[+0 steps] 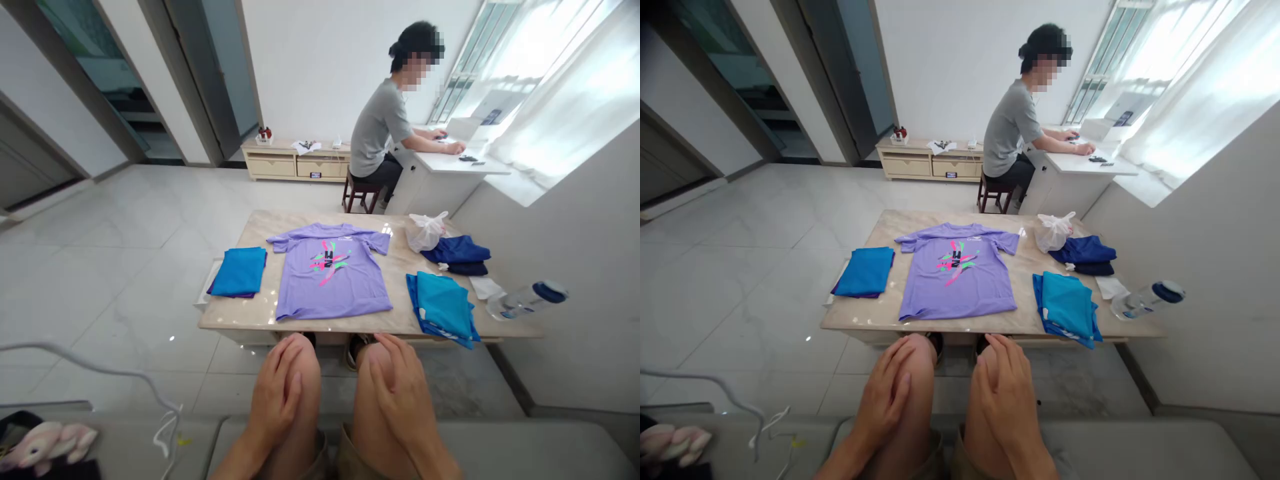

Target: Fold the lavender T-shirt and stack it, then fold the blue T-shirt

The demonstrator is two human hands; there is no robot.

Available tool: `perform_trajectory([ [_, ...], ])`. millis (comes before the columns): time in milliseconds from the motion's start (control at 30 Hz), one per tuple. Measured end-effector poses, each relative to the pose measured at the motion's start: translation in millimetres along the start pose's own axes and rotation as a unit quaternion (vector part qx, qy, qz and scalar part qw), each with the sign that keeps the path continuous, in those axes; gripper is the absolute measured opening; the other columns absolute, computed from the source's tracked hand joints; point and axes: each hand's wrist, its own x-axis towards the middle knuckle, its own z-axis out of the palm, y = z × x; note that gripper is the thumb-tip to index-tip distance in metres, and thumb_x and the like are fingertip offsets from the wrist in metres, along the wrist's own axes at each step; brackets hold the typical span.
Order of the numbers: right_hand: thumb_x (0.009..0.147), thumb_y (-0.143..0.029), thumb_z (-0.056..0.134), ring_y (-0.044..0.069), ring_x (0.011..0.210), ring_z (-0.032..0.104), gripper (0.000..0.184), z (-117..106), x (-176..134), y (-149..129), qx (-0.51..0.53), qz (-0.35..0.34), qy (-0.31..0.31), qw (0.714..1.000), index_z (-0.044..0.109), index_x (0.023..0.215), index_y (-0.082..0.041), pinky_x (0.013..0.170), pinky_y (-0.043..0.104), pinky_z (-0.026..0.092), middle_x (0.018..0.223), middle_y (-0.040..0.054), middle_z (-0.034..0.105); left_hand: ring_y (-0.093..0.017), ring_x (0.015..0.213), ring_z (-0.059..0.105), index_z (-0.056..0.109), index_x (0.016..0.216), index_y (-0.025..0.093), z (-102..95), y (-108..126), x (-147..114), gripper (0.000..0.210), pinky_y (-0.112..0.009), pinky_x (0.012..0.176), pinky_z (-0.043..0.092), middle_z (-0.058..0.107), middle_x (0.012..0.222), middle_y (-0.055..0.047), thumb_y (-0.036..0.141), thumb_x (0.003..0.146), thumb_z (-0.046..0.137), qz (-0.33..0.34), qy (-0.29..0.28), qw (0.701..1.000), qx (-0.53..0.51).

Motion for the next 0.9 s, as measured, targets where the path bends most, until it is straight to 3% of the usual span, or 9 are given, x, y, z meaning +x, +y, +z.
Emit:
perform_trajectory([
  [100,0.108,-0.037,0.054,0.034,0.126,0.063,0.034,24,-28,30,-0.078,-0.022,-0.012,0.997,0.068,0.135,-0.022,0.109,0.055,0.051,0.133,0.0141,0.072,-0.029,0.143,0.063,0.06,0.154,0.028,-2.4,-6,-2,0.049,-0.048,0.12,0.055,0.063,0.157,-0.01,0.027,0.107,0.049,-0.002,0.009,1.0,-0.011],
  [200,0.106,-0.033,0.053,0.034,0.127,0.063,0.03,35,-39,39,-0.104,-0.025,0.005,0.994,0.072,0.126,-0.021,0.111,0.054,0.051,0.13,0.0142,0.074,-0.028,0.141,0.064,0.061,0.152,0.027,-3.6,-10,-1,0.046,-0.049,0.119,0.055,0.064,0.155,-0.01,0.027,0.108,0.048,-0.006,0.017,1.0,-0.021],
  [367,0.106,-0.033,0.053,0.033,0.125,0.063,0.03,35,-36,33,-0.096,0.002,0.022,0.995,0.076,0.121,-0.02,0.11,0.053,0.052,0.129,0.0147,0.075,-0.029,0.142,0.063,0.062,0.151,0.026,-1.9,-9,-1,0.045,-0.051,0.12,0.054,0.064,0.154,-0.012,0.028,0.108,0.048,-0.01,0.015,0.999,-0.029],
  [900,0.108,-0.034,0.048,0.032,0.132,0.058,0.037,26,-49,33,-0.089,-0.014,0.031,0.995,0.074,0.128,-0.017,0.118,0.053,0.048,0.137,0.017,0.07,-0.029,0.152,0.053,0.058,0.153,0.022,2.7,-9,-8,0.046,-0.054,0.13,0.042,0.057,0.163,-0.014,0.035,0.113,0.041,-0.014,0.024,0.999,-0.045],
])
